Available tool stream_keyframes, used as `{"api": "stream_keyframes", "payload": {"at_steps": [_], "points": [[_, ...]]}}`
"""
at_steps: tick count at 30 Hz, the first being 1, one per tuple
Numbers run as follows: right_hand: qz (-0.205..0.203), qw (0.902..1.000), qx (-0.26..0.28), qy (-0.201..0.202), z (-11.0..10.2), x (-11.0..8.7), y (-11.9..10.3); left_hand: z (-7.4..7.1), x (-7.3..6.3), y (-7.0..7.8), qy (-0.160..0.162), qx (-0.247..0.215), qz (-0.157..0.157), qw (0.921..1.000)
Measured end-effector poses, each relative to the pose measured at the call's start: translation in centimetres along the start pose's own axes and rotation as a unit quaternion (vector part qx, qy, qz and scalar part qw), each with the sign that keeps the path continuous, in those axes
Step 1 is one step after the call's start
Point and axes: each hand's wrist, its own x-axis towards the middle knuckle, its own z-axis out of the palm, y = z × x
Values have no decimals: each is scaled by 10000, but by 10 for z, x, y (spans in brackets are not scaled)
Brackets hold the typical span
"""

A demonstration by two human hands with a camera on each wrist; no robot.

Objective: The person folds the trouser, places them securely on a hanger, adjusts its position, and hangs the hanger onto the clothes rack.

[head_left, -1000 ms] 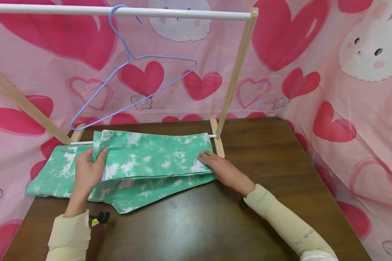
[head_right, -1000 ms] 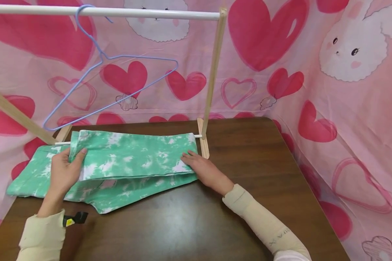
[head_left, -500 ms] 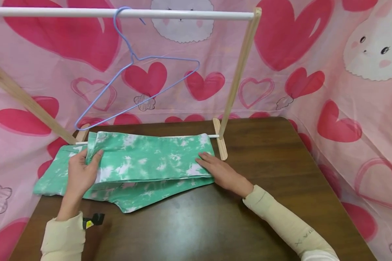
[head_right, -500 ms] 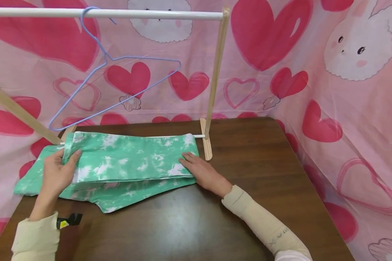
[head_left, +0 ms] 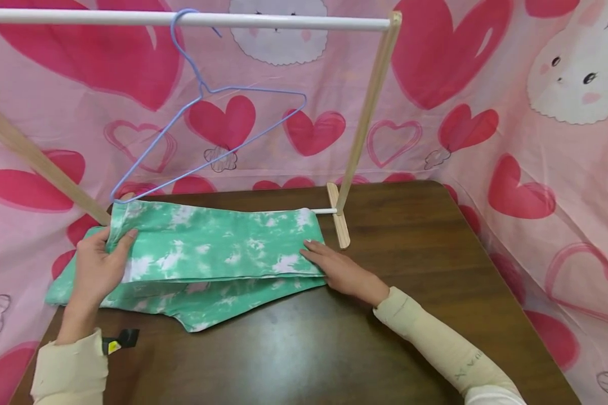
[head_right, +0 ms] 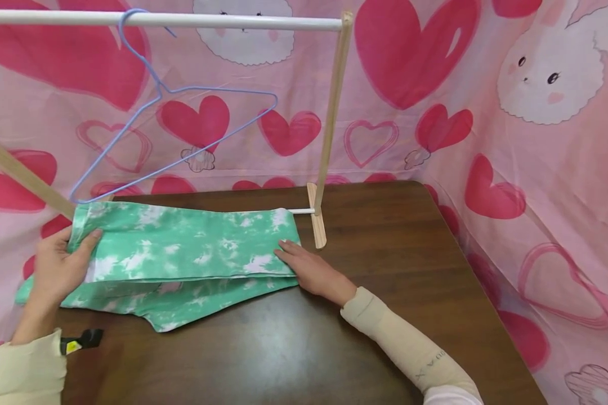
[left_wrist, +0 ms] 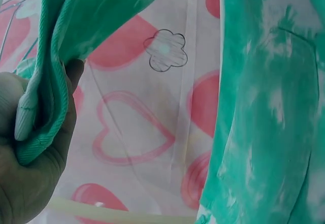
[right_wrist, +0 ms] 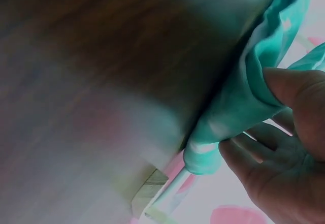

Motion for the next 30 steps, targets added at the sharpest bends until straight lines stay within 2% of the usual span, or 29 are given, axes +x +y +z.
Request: {"api": "stream_keyframes", "payload": {"at_steps": [5,10,17,22,27,30], "points": [[-75,9999,-17,-125,-1,4,-5,-8,5,-6,-327,208,-56,9992],[-184,9990,-354,-213,-2,5,-8,-11,10,-17,-769,299,-192,9964],[-46,9962,-669,-552,-2,1,-8,-10,11,-47,-1410,405,-361,9885],[136,9953,-544,-793,-1,-2,-6,-10,13,-67,-1608,567,-546,9838],[93,9961,-465,-748,1,-3,-5,-15,10,-78,-1774,714,-769,9785],[17,9965,-433,-720,3,-3,-6,-15,9,-85,-1906,834,-722,9755]]}}
